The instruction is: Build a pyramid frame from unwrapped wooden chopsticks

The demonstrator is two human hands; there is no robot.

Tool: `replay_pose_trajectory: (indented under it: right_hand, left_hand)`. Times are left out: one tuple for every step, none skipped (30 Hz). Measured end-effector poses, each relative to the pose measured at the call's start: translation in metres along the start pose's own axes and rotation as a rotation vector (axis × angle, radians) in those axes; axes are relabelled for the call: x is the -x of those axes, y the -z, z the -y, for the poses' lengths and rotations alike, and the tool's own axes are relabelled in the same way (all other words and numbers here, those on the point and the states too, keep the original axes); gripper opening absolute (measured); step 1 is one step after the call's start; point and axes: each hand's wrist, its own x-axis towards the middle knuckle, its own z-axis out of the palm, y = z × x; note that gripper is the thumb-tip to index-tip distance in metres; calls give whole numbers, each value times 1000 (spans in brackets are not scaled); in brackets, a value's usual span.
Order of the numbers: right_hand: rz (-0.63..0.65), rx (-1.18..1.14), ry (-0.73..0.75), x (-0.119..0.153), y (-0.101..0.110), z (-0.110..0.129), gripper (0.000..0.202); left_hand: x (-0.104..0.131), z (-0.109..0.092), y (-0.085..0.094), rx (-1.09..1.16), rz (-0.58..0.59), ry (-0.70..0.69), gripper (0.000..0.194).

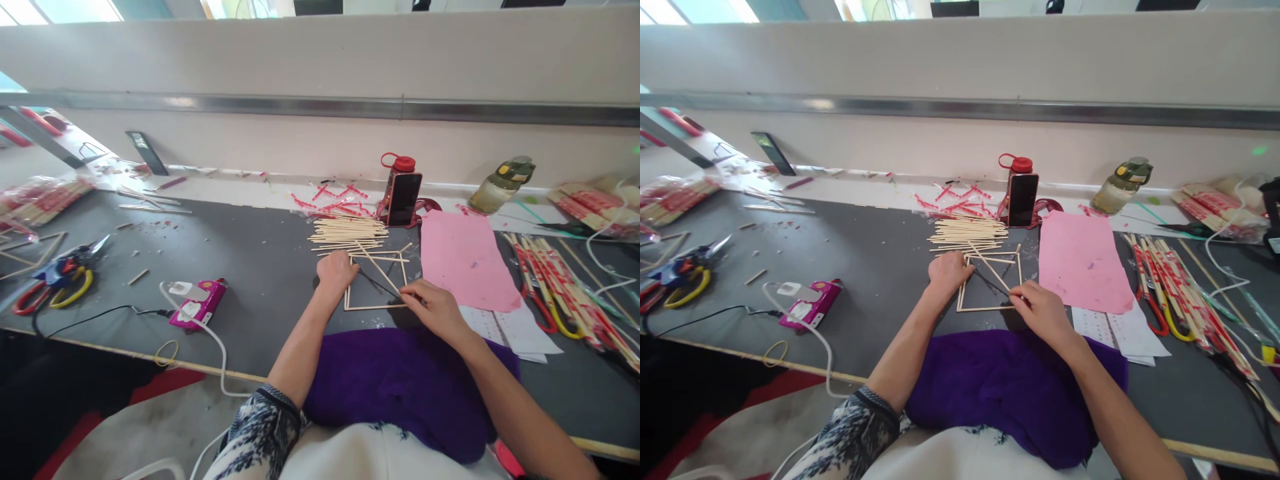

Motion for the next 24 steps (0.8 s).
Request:
replay_pose_trajectory:
  right_hand:
    - [-12, 39, -22, -10, -4, 0, 16]
    - [-23, 79, -42, -20, -7, 1, 16]
    - [-28, 113, -56, -30, -11, 2, 17]
    - [-24, 142, -62, -39, -14, 3, 18]
    - [-14, 170, -66, -46, -18, 4, 20]
    - [6, 194, -67, -53, -20, 5, 21]
    - [29, 215, -68, -58, -23, 7, 21]
    - [51, 230, -71, -61, -25, 8, 21]
    - [70, 240, -75, -64, -27, 9, 20]
    - [78, 245, -81, -65, -29, 9, 19]
    - [78, 248, -88, -66, -31, 9, 19]
    - [74, 249, -95, -66, -32, 9, 18]
    - [69, 249, -101, -66, -34, 8, 18]
    - [69, 249, -103, -66, -35, 7, 18]
    - [71, 248, -102, -65, -35, 6, 18]
    - [75, 247, -98, -65, -36, 5, 18]
    - [79, 246, -92, -64, -36, 4, 18]
    - [80, 245, -89, -64, -37, 3, 18]
    - [79, 244, -88, -64, -37, 3, 18]
    - [77, 242, -87, -64, -37, 3, 17]
    - [75, 242, -87, -64, -37, 3, 17]
    - [74, 243, -85, -64, -37, 3, 17]
    - [73, 245, -84, -64, -37, 3, 17]
    - [72, 248, -81, -64, -37, 3, 17]
  left_hand:
    - [0, -2, 0, -11, 12, 4, 32]
    - [-1, -4, 0, -18, 26, 10, 32]
    - [-1, -5, 0, -20, 36, 14, 31]
    - [-1, -6, 0, -20, 44, 16, 31]
    - [-1, -7, 0, -18, 48, 18, 30]
    - [-1, -7, 0, -17, 49, 21, 30]
    - [-1, -7, 1, -16, 48, 25, 30]
    - [-1, -7, 1, -18, 48, 29, 31]
    - [-1, -7, 0, -22, 48, 32, 31]
    - [0, -7, 0, -27, 46, 34, 32]
    - [0, -8, 0, -32, 43, 33, 32]
    - [-1, -8, -1, -36, 40, 32, 32]
    - [-1, -8, -1, -39, 39, 33, 32]
    - [-1, -9, -2, -39, 41, 35, 32]
    - [-2, -10, -2, -40, 43, 39, 31]
    - [-3, -10, -3, -39, 48, 43, 30]
    - [-4, -10, -4, -38, 53, 48, 30]
    - [-4, -10, -4, -37, 58, 54, 29]
    - [-5, -10, -4, -35, 63, 59, 29]
    - [-6, -10, -4, -32, 69, 64, 28]
    - [-7, -9, -4, -29, 75, 71, 28]
    - [-7, -9, -3, -27, 81, 78, 27]
    - [-8, -9, -3, -25, 85, 84, 27]
    - [-8, -9, -2, -23, 89, 90, 27]
